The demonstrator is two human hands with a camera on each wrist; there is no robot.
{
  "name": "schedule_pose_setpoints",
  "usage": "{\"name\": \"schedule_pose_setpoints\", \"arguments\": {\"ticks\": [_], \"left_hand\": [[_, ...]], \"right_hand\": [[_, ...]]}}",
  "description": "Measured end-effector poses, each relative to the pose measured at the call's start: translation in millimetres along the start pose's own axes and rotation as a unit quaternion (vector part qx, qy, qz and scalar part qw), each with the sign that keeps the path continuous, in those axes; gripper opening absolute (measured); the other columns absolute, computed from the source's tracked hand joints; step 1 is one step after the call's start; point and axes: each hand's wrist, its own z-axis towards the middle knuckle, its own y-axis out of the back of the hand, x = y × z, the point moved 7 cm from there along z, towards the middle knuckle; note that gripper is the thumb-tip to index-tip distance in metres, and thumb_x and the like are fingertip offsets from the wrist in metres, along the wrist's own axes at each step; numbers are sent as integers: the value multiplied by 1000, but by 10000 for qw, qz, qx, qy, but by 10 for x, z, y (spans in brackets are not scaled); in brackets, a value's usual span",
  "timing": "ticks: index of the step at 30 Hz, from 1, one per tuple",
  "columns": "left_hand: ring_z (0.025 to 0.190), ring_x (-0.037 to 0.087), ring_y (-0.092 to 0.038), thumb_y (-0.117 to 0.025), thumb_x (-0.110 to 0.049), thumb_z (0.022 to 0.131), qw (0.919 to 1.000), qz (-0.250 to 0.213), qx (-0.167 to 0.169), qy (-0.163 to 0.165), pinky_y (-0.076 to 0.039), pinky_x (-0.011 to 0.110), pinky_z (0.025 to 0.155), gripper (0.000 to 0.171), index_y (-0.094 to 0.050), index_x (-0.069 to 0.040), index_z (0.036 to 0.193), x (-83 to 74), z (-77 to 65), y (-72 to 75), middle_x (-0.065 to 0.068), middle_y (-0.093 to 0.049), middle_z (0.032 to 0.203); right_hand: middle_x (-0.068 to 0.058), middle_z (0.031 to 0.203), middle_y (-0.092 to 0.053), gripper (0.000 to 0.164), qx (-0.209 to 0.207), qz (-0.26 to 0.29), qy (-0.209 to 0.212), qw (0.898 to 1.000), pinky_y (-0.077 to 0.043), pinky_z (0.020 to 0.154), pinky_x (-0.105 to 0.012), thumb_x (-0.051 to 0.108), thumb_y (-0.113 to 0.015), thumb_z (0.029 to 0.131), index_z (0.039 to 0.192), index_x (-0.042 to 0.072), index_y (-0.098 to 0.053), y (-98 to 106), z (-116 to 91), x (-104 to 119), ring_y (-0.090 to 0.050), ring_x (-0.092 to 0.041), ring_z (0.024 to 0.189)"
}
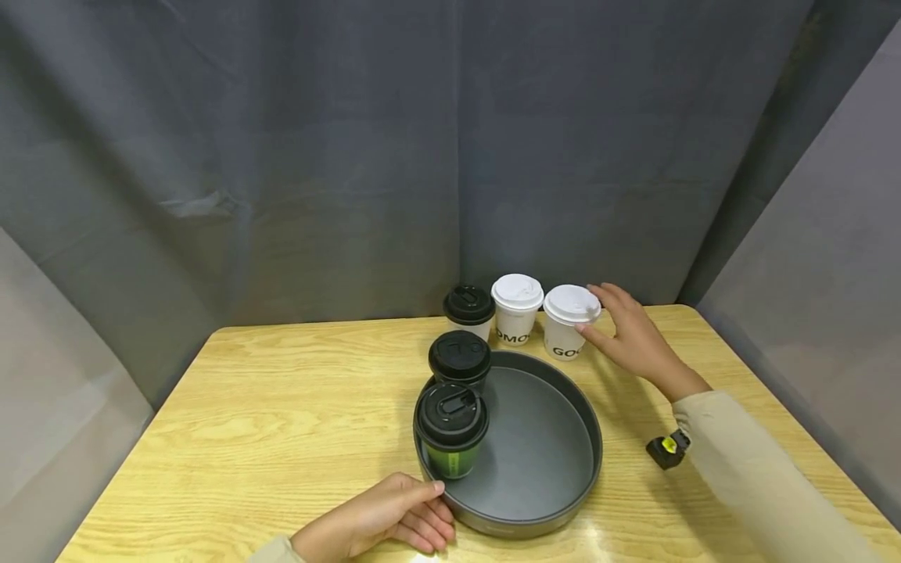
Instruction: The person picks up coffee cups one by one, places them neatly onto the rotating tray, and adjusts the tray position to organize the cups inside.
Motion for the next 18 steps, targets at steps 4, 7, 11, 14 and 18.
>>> {"name": "schedule_pose_setpoints", "arguments": {"ticks": [4, 7, 11, 14, 18], "left_hand": [[70, 13, -69, -45, -35, 100, 10000, -25, -1, 14, -59, 29, 69, 50, -64, 11, 101, 0, -10, -3, 15, -72, 89], [70, 13, -69, -45, -35, 100, 10000, -35, -20, 29, -59, 29, 68, 50, -64, 11, 101, 10, -24, 13, 15, -72, 88], [70, 12, -69, -45, -36, 100, 10000, -56, -33, 30, -59, 29, 69, 50, -65, 11, 100, 18, -33, 29, 14, -72, 87], [70, 12, -69, -45, -36, 100, 9999, -92, -25, 32, -59, 28, 69, 50, -65, 11, 101, 23, -33, 35, 13, -72, 87], [70, 11, -69, -46, -36, 100, 9999, -120, 4, 57, -59, 27, 67, 50, -65, 10, 101, 38, -31, 34, 12, -72, 87]], "right_hand": [[-38, 145, -24, 72, 328, 16, -224, 9992, -25, 102, -71, 31, -65, 91, 144, -6, -32, -113, 165, -87, -25, -58, 130], [-39, 146, -21, 76, 526, 34, -416, 9977, -26, 101, -71, 33, -66, 90, 145, -5, -29, -216, 260, -133, -24, -60, 130], [-39, 146, -20, 80, 582, 35, -639, 9963, -27, 102, -70, 36, -66, 89, 146, -6, -28, -285, 358, -173, -25, -59, 129], [-40, 145, -21, 82, 599, 101, -745, 9954, -27, 102, -70, 37, -67, 88, 146, -7, -28, -315, 413, -194, -26, -59, 129], [-41, 143, -23, 84, 641, 253, -790, 9945, -29, 102, -69, 35, -69, 86, 145, -8, -28, -365, 449, -239, -28, -58, 128]]}}
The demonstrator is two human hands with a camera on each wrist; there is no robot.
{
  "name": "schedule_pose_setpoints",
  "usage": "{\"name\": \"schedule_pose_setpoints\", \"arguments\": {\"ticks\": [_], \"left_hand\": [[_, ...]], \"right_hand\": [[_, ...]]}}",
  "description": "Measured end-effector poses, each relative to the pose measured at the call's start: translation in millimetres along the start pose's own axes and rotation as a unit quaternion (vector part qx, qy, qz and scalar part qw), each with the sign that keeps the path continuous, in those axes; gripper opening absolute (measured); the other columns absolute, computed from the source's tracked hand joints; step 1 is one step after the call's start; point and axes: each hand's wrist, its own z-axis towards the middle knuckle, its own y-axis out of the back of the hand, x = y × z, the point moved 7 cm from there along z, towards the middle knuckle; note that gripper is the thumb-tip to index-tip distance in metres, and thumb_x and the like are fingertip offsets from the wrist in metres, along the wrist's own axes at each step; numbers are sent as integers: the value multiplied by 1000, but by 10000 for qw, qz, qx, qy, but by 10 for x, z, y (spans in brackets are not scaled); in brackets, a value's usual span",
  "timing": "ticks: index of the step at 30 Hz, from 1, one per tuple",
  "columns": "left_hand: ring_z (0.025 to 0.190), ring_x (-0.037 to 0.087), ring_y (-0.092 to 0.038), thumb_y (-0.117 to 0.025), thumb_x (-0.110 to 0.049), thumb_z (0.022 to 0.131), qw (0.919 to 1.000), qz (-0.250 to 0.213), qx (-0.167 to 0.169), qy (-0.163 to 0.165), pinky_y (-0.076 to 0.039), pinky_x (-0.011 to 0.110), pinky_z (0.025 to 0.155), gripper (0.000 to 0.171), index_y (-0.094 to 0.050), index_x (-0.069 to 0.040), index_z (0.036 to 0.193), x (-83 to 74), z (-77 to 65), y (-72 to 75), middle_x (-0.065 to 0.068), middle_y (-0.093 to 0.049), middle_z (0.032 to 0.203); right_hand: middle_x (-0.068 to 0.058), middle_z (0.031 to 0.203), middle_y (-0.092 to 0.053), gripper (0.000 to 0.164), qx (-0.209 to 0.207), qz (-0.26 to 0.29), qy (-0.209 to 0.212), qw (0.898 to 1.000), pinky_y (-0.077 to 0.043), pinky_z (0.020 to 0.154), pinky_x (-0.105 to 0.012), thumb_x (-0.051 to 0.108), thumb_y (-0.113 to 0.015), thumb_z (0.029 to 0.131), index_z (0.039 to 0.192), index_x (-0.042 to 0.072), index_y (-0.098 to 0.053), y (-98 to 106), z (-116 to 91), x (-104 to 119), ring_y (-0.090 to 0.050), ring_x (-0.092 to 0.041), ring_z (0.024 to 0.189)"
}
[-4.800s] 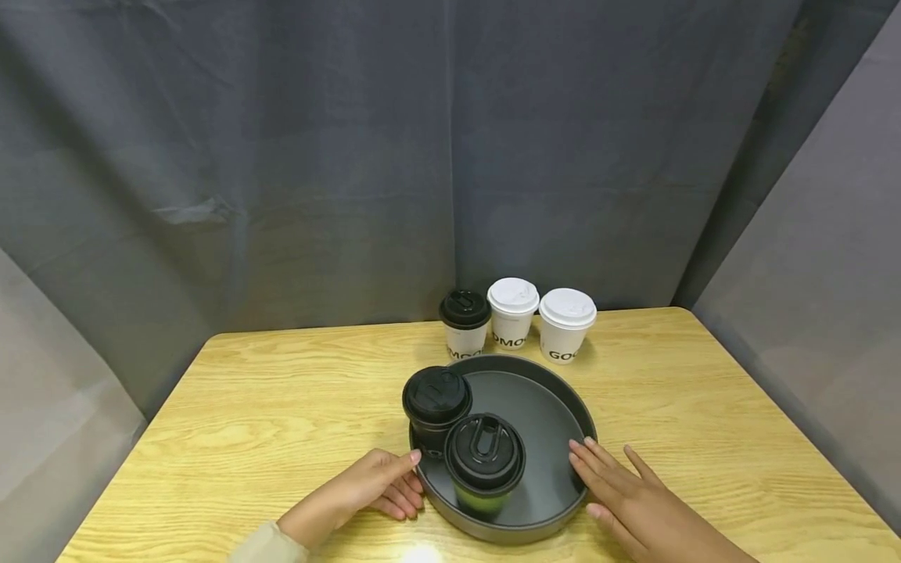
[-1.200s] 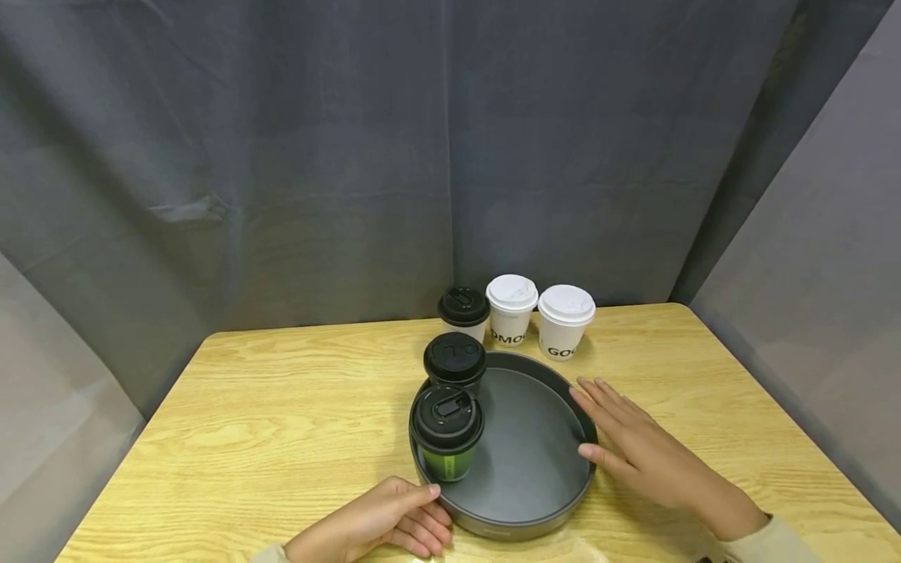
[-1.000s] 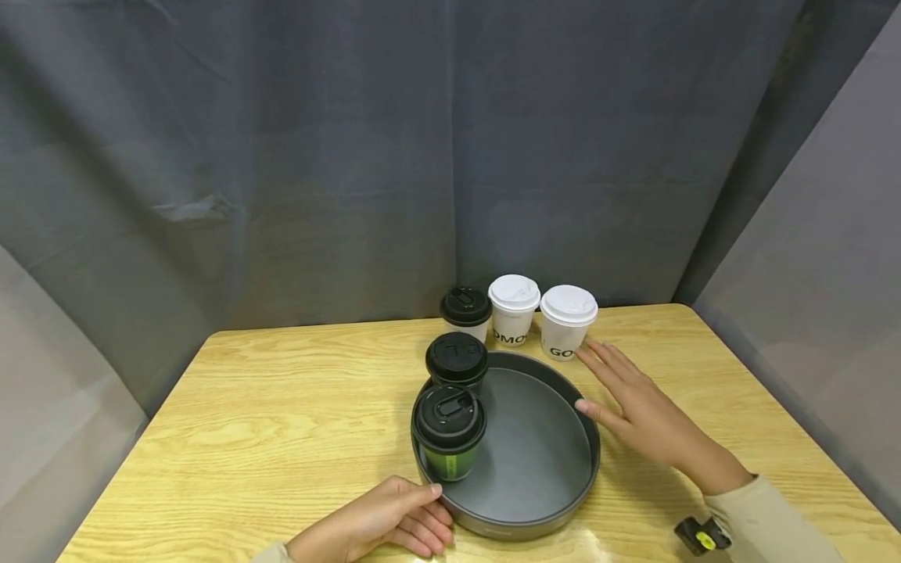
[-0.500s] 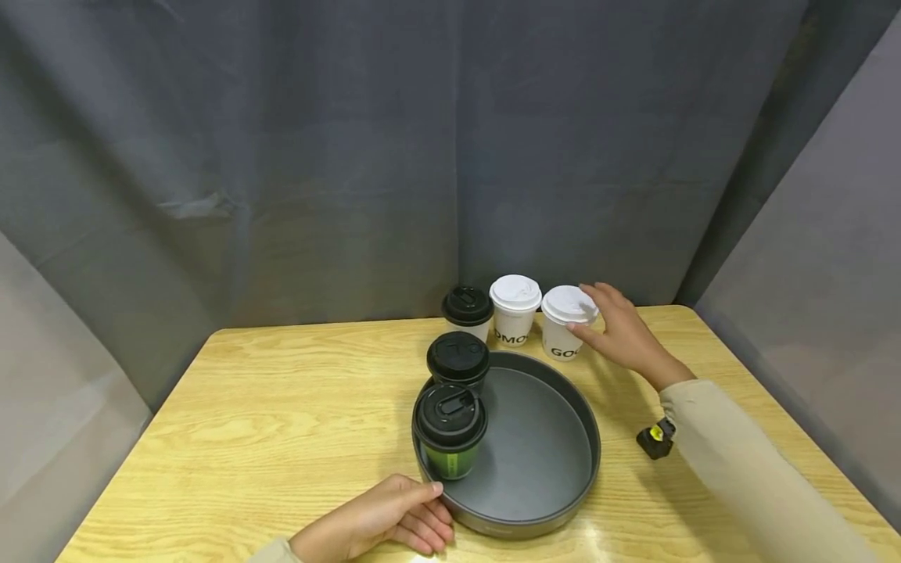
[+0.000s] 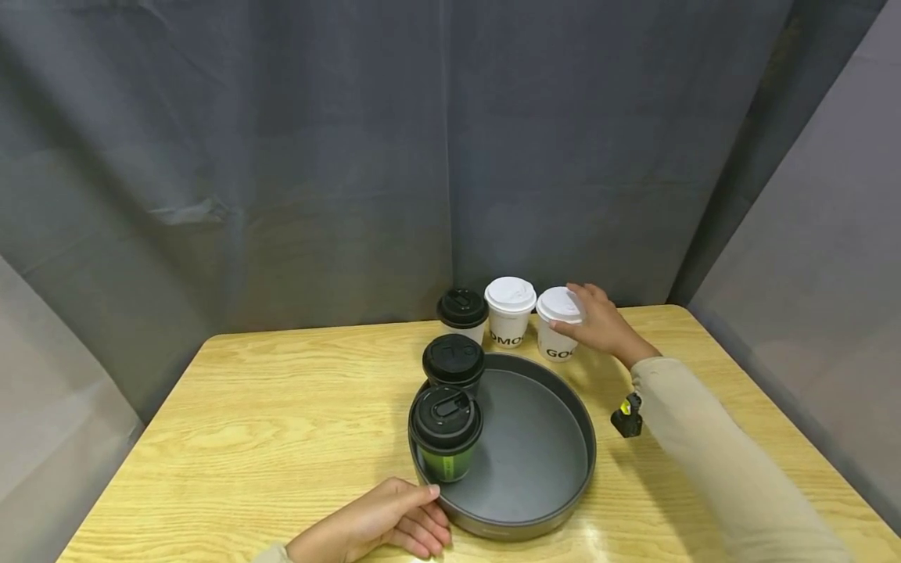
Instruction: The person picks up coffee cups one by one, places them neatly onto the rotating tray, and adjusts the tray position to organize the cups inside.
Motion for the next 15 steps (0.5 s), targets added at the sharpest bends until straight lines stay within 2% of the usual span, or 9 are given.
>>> {"name": "schedule_pose_setpoints", "arguments": {"ticks": [8, 15], "left_hand": [[69, 10, -68, -45, -36, 100, 10000, 6, 89, -38, -57, 22, 64, 49, -64, 10, 101, -3, 0, -1, 10, -72, 86], [70, 10, -69, -44, -35, 100, 10000, 36, 78, -48, -58, 23, 65, 49, -64, 10, 101, 1, -2, 11, 11, -72, 87]], "right_hand": [[-36, 139, -35, 80, -48, 27, 153, 9999, -30, 103, -64, 31, -72, 85, 142, -10, -34, -61, 45, -32, -31, -51, 129], [-37, 135, -37, 77, -140, 58, 258, 9996, -35, 100, -63, 27, -72, 85, 141, -11, -34, -102, 57, -29, -37, -50, 123]]}}
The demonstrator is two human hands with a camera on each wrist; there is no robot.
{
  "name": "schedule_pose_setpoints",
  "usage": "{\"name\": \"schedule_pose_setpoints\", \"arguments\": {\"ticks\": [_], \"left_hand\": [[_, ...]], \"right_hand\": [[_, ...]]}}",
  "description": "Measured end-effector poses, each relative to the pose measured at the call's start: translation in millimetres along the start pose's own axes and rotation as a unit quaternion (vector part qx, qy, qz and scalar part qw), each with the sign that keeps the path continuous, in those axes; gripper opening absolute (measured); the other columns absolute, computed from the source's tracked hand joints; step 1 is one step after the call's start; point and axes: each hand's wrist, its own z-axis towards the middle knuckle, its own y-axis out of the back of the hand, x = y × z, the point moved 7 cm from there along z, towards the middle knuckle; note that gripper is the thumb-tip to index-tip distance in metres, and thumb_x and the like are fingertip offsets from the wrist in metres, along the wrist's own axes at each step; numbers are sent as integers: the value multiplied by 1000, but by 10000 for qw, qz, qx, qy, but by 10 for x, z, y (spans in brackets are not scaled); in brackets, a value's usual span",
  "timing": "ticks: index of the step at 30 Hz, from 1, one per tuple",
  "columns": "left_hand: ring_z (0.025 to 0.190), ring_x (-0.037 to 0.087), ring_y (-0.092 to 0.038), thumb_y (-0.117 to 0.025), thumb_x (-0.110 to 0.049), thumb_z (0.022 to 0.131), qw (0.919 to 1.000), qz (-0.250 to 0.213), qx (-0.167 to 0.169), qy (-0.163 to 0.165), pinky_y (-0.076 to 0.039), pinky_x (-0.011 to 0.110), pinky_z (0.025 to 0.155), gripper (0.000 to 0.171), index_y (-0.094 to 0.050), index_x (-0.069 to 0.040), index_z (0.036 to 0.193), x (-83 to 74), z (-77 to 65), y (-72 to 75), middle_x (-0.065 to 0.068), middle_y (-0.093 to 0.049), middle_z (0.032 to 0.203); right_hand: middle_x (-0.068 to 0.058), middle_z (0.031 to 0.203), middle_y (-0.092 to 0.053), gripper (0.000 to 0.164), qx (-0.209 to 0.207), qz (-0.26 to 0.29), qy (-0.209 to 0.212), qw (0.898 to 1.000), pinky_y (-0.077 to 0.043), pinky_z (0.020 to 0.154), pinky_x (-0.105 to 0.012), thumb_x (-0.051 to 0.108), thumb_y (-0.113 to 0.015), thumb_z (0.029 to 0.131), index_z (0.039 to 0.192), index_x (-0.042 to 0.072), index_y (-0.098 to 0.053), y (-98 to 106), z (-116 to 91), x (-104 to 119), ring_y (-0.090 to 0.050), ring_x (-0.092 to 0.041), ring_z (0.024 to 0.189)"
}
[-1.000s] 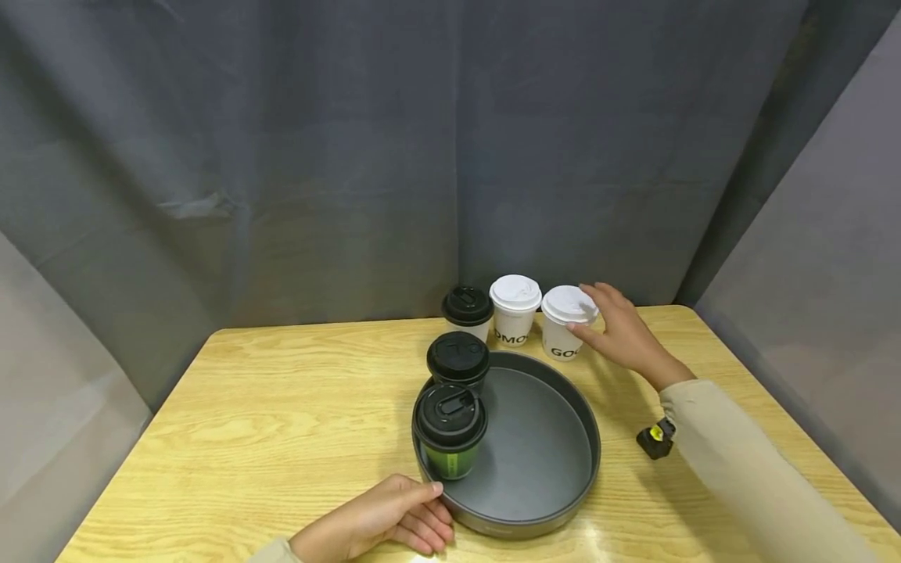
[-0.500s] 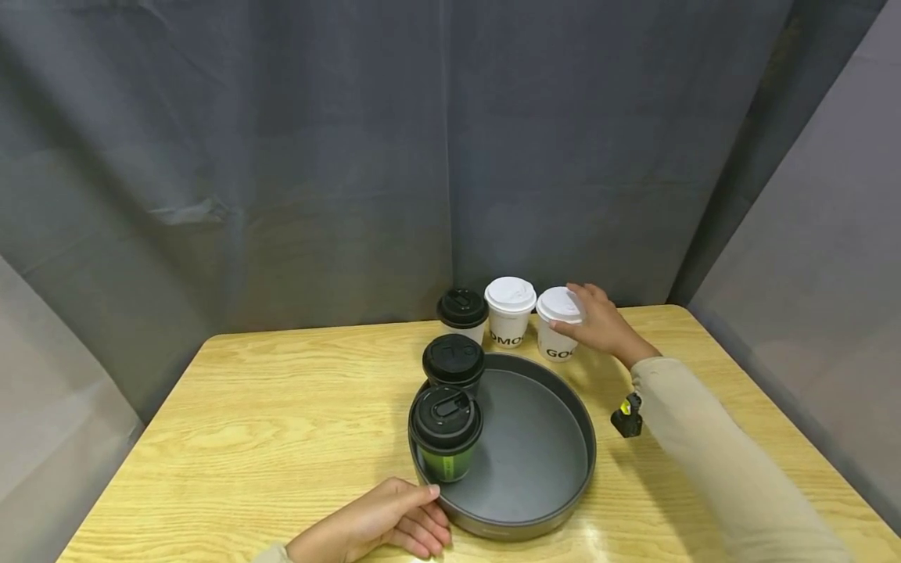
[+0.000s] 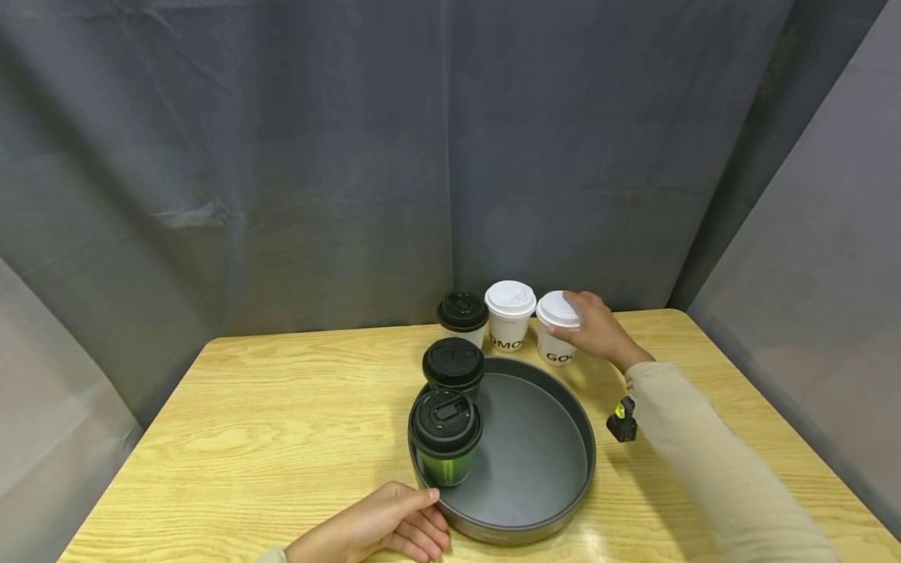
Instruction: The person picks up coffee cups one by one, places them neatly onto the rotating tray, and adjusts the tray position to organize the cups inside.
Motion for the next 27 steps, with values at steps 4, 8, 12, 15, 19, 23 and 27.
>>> {"name": "schedule_pose_setpoints", "arguments": {"ticks": [4, 8, 12, 15, 19, 23, 27], "left_hand": [[70, 10, -69, -45, -37, 100, 10000, -25, 4, 7, -58, 23, 65, 50, -64, 9, 101, 8, 3, 4, 11, -72, 88], [70, 11, -69, -45, -37, 100, 10000, -36, -14, -13, -58, 23, 65, 50, -64, 10, 101, 9, -4, 7, 12, -72, 89], [70, 11, -69, -45, -38, 100, 10000, -26, -43, -1, -58, 23, 64, 51, -64, 9, 101, 10, -5, 10, 12, -72, 88], [69, 11, -68, -45, -38, 100, 10000, -6, -64, 12, -58, 24, 64, 50, -64, 9, 100, 9, -1, 12, 11, -72, 87], [70, 11, -69, -45, -37, 100, 10000, 3, -61, 5, -58, 25, 66, 50, -64, 9, 100, 1, 3, 7, 12, -72, 87], [70, 11, -69, -44, -36, 101, 10000, 13, -54, -23, -59, 27, 67, 50, -64, 10, 101, -14, 0, 3, 14, -72, 88], [70, 12, -69, -45, -35, 100, 10000, 45, -64, -41, -59, 28, 68, 49, -64, 10, 100, -18, -4, 5, 15, -72, 88]], "right_hand": [[-37, 135, -36, 75, -45, -23, 0, 10000, -35, 100, -62, 26, -72, 86, 141, -10, -35, -29, 10, -28, -37, -50, 123], [-37, 137, -35, 74, -93, -89, -10, 9999, -34, 102, -62, 25, -72, 86, 141, -10, -35, -36, 12, -43, -36, -50, 125], [-38, 136, -36, 75, -192, -161, -25, 9997, -35, 101, -62, 27, -72, 86, 141, -10, -37, -29, 4, -58, -37, -50, 125], [-38, 136, -35, 76, -275, -168, -74, 9995, -36, 100, -63, 29, -72, 86, 141, -10, -36, -28, -8, -82, -38, -51, 124], [-37, 139, -34, 78, -421, -241, -134, 9987, -37, 98, -63, 32, -71, 86, 141, -9, -37, 7, -54, -99, -40, -51, 123], [-35, 140, -33, 78, -551, -360, -131, 9977, -39, 97, -62, 35, -71, 86, 142, -7, -37, 76, -130, -69, -42, -50, 122], [-34, 138, -36, 77, -761, -438, 112, 9961, -40, 95, -61, 35, -72, 85, 142, -6, -38, 178, -233, 33, -44, -48, 120]]}}
